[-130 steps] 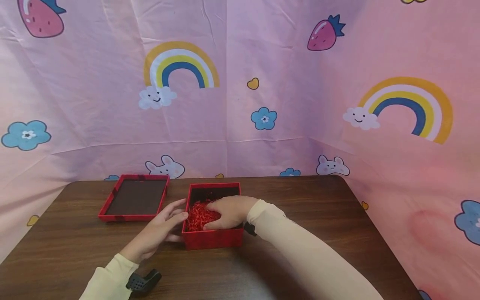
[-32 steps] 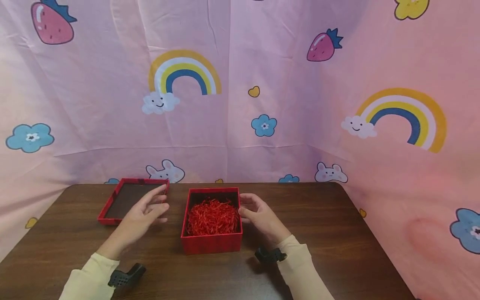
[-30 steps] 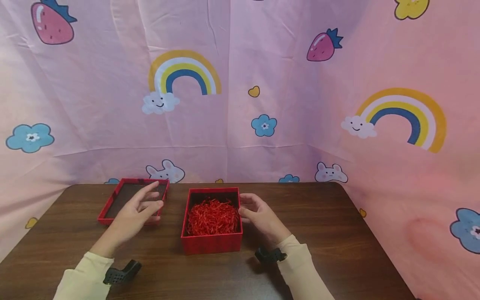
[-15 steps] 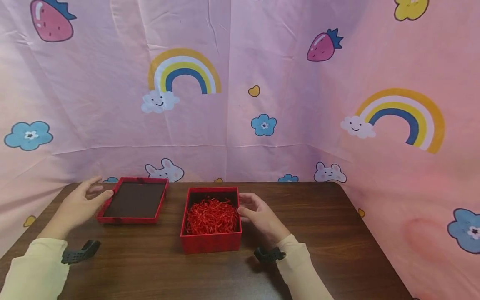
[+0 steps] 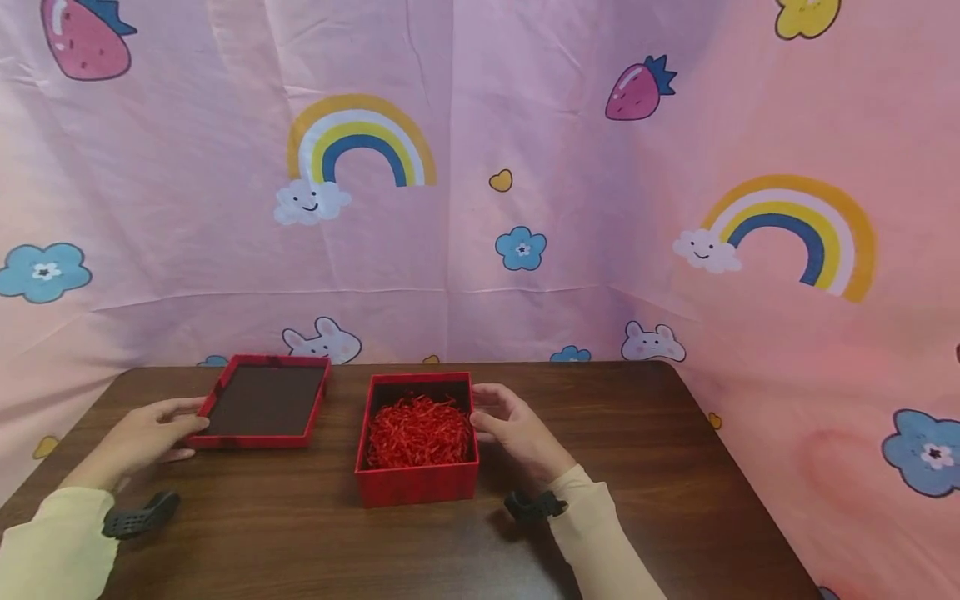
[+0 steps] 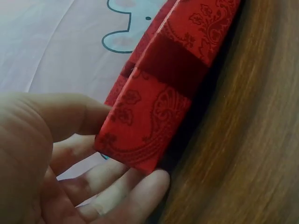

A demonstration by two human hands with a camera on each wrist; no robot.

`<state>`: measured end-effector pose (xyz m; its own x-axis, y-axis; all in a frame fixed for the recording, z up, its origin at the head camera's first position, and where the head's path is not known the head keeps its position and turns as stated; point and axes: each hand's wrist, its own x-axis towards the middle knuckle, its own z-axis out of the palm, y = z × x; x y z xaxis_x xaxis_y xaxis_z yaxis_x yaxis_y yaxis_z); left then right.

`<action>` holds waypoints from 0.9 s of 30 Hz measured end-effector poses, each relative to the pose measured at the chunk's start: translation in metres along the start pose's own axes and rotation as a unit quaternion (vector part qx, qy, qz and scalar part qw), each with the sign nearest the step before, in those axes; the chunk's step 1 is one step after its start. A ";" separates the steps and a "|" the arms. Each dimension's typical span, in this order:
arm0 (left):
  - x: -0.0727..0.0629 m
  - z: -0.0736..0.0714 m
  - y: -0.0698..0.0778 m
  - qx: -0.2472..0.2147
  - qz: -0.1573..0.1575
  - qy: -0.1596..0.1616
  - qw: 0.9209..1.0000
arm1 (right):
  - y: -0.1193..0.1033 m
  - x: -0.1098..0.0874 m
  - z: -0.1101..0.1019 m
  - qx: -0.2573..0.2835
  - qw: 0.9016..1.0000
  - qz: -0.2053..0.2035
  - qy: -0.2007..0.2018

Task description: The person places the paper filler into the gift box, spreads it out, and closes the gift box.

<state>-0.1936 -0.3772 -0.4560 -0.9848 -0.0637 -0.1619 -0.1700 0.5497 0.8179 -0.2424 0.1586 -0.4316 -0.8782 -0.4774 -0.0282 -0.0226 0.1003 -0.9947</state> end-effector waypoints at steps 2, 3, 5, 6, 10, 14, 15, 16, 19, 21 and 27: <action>0.000 -0.001 -0.002 -0.011 -0.002 0.000 1.000 | 0.001 0.000 0.001 0.002 1.000 -0.001 -0.006; -0.001 -0.001 -0.003 -0.017 -0.005 -0.002 1.000 | 0.001 0.001 0.001 0.000 1.000 -0.003 -0.009; -0.001 -0.002 -0.004 -0.033 -0.016 -0.014 0.999 | 0.002 0.000 0.001 0.001 1.000 -0.004 -0.011; -0.001 -0.002 -0.005 -0.044 -0.023 -0.024 0.998 | 0.002 0.000 0.001 0.000 1.000 -0.006 -0.011; -0.003 -0.002 -0.006 -0.111 -0.036 -0.076 0.990 | 0.003 -0.001 -0.001 -0.003 1.000 -0.004 -0.010; -0.004 -0.002 -0.005 -0.158 -0.033 -0.106 0.981 | 0.002 -0.002 -0.003 -0.007 1.000 0.000 -0.008; -0.004 -0.002 -0.005 -0.161 -0.033 -0.109 0.980 | 0.002 -0.002 -0.003 -0.008 1.000 0.002 -0.008; -0.003 -0.002 -0.004 -0.165 -0.033 -0.112 0.979 | 0.002 -0.002 -0.003 -0.006 1.000 0.005 -0.008; -0.002 -0.002 0.000 -0.180 -0.033 -0.106 0.977 | 0.000 -0.002 -0.005 -0.005 1.000 0.013 -0.011; -0.002 -0.002 0.004 -0.195 -0.029 -0.099 0.975 | -0.001 -0.001 -0.006 -0.003 1.000 0.017 -0.014; -0.006 0.005 0.025 -0.254 0.010 -0.068 0.965 | 0.001 0.000 -0.005 -0.009 1.000 0.013 -0.014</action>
<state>-0.1920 -0.3596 -0.4374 -0.9800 0.0712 -0.1858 -0.1810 0.0686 0.9811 -0.2454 0.1631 -0.4322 -0.8653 -0.4979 -0.0573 -0.0085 0.1290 -0.9916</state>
